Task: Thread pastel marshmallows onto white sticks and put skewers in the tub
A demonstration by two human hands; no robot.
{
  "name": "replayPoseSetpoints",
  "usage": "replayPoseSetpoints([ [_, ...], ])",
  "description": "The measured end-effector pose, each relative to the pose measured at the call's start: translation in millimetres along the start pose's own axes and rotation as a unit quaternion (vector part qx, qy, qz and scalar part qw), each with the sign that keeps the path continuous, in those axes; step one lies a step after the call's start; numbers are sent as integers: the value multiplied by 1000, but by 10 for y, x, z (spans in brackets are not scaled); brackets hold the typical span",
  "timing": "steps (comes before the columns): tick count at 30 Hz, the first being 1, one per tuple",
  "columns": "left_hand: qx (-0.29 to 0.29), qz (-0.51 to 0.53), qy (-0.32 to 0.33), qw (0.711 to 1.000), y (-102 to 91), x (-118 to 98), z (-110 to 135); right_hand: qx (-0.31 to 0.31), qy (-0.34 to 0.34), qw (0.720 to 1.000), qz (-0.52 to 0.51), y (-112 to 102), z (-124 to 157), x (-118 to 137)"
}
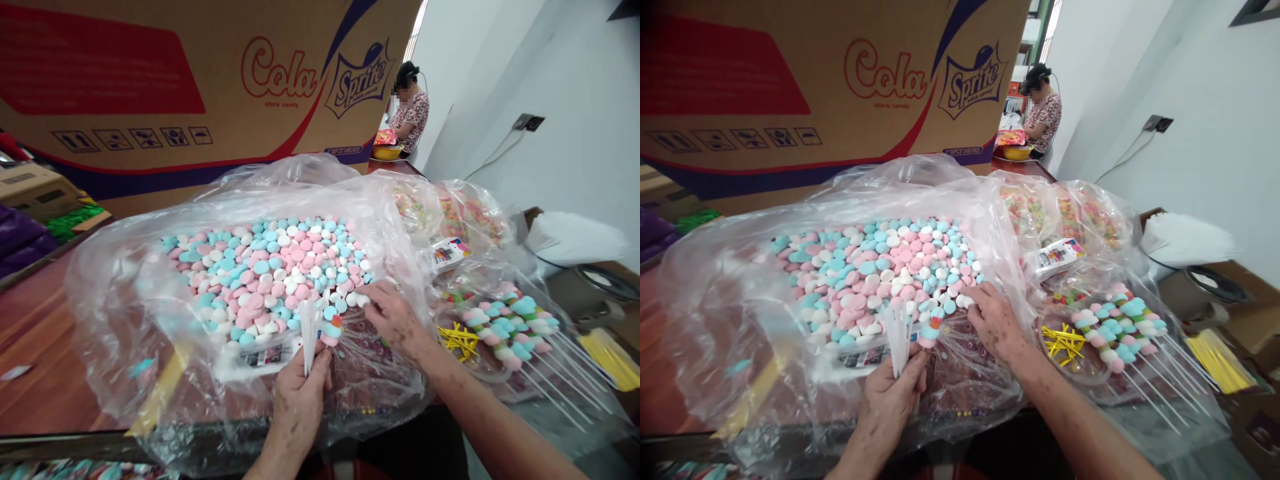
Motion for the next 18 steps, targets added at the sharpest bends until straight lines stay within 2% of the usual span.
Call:
replayPoseSetpoints([
  [3, 2, -10, -8, 1000, -1, 2, 4, -15, -47, 999, -5, 29, -97, 102],
  [8, -7, 2, -5, 1000, -10, 10, -17, 86, -98, 984, 125, 327, -139, 205],
  [10, -8, 15, -5, 1000, -3, 16, -21, 105, -103, 980, 132, 354, -104, 195],
  [15, -4, 18, -10, 1000, 14, -9, -6, 116, -38, 990, 72, 260, -35, -3],
  [18, -5, 8, -12, 1000, 4, -37, 9, 81, 22, 995, 47, 142, -45, -146],
])
Point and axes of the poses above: each hand's wrist, its own z-axis away from the middle knuckle, its own y-axis out of the palm, x = y × z, the point moved 10 cm from there along -z, towards the middle knuckle, and after that the axes turned 5 degrees about -y, right-handed, at the moved point
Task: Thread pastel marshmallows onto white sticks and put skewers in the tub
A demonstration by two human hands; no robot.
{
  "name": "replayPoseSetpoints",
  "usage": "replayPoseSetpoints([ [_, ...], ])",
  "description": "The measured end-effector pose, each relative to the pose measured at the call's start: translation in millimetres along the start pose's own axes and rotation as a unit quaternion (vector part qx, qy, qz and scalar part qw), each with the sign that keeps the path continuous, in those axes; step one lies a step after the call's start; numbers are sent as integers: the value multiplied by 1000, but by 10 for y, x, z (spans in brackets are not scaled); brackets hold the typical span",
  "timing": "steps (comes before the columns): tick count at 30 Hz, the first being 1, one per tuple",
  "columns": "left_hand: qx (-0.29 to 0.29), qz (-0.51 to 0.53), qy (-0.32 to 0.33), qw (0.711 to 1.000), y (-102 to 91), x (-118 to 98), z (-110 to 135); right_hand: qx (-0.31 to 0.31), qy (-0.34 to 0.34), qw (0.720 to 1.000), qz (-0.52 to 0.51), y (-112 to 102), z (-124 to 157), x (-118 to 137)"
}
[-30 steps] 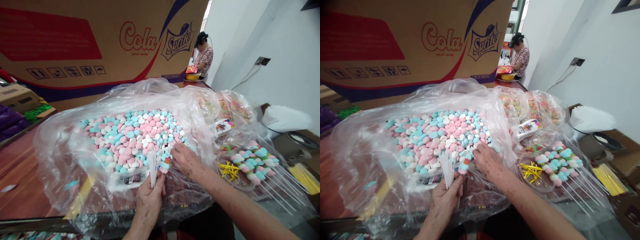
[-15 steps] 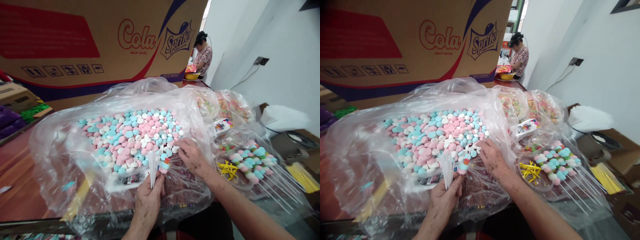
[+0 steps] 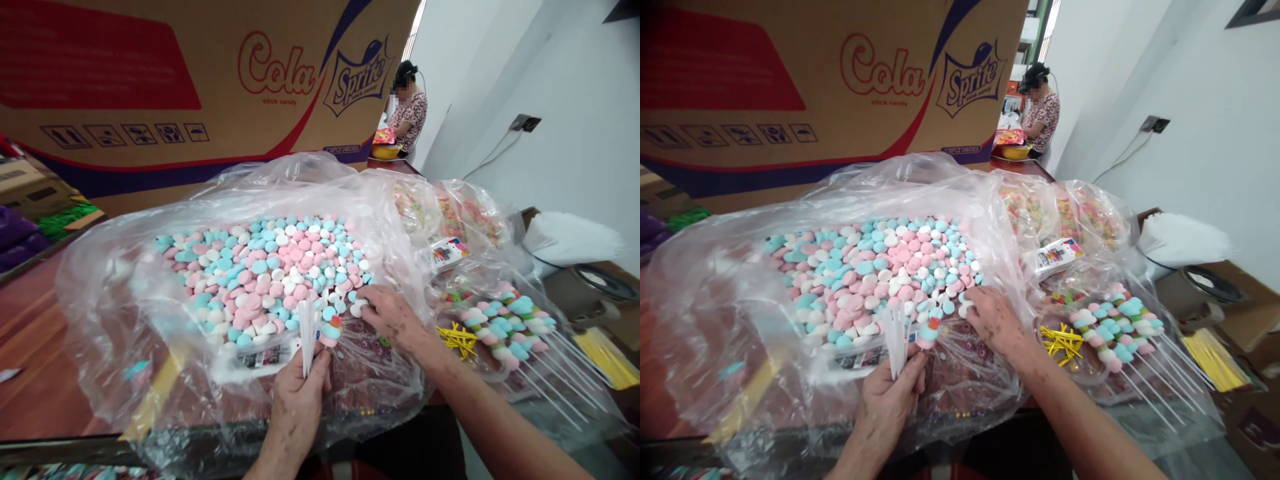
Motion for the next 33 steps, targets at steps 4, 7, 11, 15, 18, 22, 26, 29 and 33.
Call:
replayPoseSetpoints([
  [4, 2, -16, -1, 1000, 0, -8, 9, -57, 9, 996, -61, -112, 5, -18],
  [7, -14, -8, 8, 1000, -21, 0, -1, -80, -6, 996, -33, -128, 36, 43],
  [11, -24, 1, 16, 1000, -23, 23, -21, -18, -26, 999, 23, 55, 59, 131],
  [15, -32, -10, 13, 999, -33, 40, -28, -4, -41, 997, 64, 124, 67, 184],
  [18, -39, -14, 5, 999, -44, 58, -29, -7, -50, 994, 93, 139, 71, 218],
  [22, -40, -6, 7, 999, -44, 52, -26, -4, -71, 990, 119, 170, 85, 278],
  [26, -26, -6, 2, 1000, -29, 19, -8, -4, -71, 989, 129, 166, 95, 289],
  [29, -23, -13, -2, 1000, -33, -12, 10, 20, -70, 988, 139, 205, 93, 303],
  [33, -15, -14, 0, 1000, -24, -19, 13, 27, -64, 986, 150, 253, 81, 330],
])
Point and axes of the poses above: each hand's wrist, its own z-axis away from the middle knuckle, its own y-axis out of the palm, x = y × z, the point moved 10 cm from there along -z, towards the middle knuckle, and after that the axes turned 5 degrees about -y, right-handed, at the moved point
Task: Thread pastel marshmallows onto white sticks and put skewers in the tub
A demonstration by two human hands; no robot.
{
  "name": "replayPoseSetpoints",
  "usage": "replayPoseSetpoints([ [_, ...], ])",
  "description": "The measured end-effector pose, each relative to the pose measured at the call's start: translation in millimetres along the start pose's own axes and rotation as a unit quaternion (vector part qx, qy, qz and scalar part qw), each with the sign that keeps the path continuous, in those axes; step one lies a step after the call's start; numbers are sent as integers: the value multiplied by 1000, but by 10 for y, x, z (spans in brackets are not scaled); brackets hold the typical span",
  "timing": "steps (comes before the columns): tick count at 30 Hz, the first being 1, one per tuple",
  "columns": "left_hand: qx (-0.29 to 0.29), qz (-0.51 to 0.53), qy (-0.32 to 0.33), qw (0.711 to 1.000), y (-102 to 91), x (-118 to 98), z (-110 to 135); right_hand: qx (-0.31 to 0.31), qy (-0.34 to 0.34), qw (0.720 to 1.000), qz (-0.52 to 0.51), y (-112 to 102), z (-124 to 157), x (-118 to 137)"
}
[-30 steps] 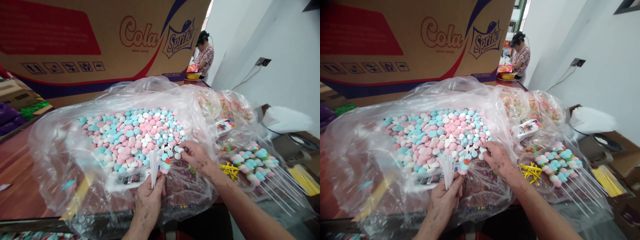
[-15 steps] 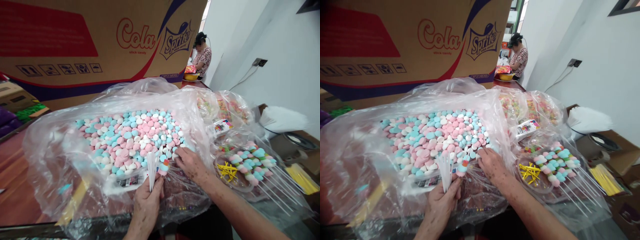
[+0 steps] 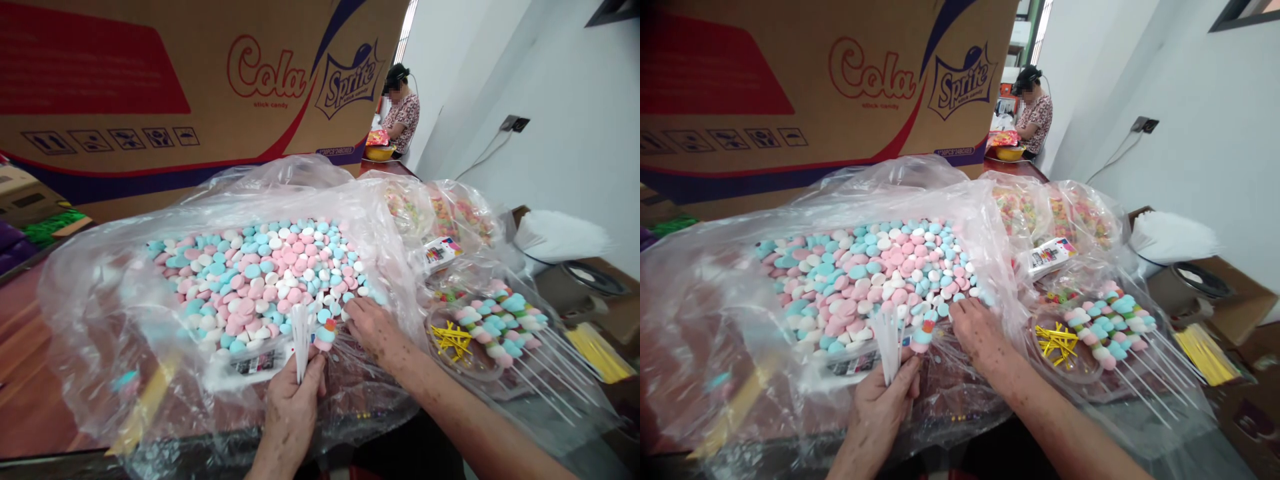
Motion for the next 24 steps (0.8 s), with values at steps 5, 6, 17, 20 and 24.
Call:
replayPoseSetpoints([
  [5, 11, -12, -2, 1000, 2, 101, -29, -70, 106, 978, -163, -41, 12, -268],
  [6, 16, -20, 0, 1000, 5, 111, -32, -94, 141, 954, -249, -52, 31, -372],
  [17, 60, -107, 24, 992, 110, -80, 21, -134, 258, 606, -741, -115, 2, -488],
  [20, 51, -110, 23, 992, 99, -60, 16, -130, 261, 603, -743, -92, 5, -482],
  [24, 50, -121, 21, 991, 92, -17, -1, -132, 253, 603, -745, -92, 5, -497],
])
Point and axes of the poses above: each hand's wrist, its own z-axis away from the middle knuckle, its own y-axis out of the palm, x = y × z, the point moved 10 cm from there along -z, towards the middle knuckle, and after that the axes turned 5 degrees about -y, right-handed, at the moved point
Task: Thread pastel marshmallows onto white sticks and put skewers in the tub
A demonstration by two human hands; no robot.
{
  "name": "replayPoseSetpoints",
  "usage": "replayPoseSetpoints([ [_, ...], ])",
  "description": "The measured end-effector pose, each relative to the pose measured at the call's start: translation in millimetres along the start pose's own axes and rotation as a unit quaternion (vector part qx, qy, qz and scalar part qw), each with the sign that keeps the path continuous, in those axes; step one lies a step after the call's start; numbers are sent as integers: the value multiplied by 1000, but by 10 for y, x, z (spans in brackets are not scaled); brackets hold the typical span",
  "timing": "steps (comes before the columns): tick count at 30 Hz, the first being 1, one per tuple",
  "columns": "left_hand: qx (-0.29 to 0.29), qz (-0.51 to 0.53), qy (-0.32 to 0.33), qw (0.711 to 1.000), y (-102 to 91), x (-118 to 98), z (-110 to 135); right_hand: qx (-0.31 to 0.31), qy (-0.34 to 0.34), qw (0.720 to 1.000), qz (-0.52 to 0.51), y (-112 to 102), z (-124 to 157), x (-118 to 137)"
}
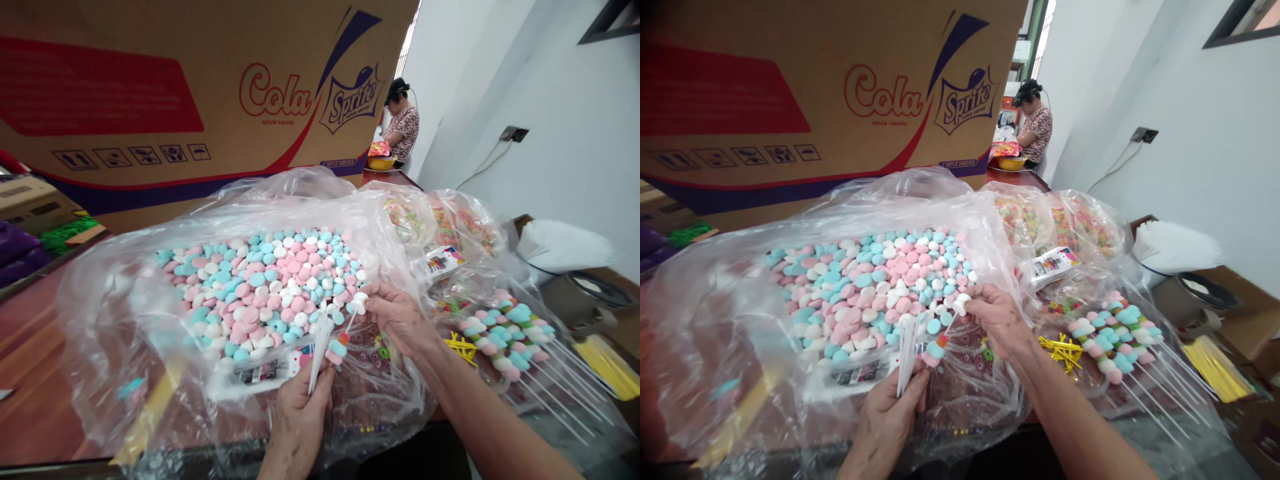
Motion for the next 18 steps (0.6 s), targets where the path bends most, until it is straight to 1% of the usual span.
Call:
replayPoseSetpoints([
  [4, 0, -8, 9, 1000, -7, -2, -1, 3, -7, 1000, 7, -3, 5, 16],
  [10, 9, -14, 1, 1000, -1, 12, 8, 30, -8, 999, 27, 32, 21, 5],
  [13, 10, -10, 6, 1000, 4, 39, -3, 54, -38, 996, 62, 37, 12, 16],
  [15, 4, -3, 2, 1000, -2, 65, -12, 69, -68, 990, 105, 39, 11, 17],
  [18, -10, 4, 1, 1000, -20, 55, -11, 79, -128, 969, 196, 43, 38, 44],
])
Point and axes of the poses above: each hand's wrist, its own z-axis away from the middle knuckle, its own y-axis out of the palm, x = y × z, the point moved 10 cm from there along -z, towards the middle knuckle, and after that the axes turned 5 degrees about -y, right-handed, at the moved point
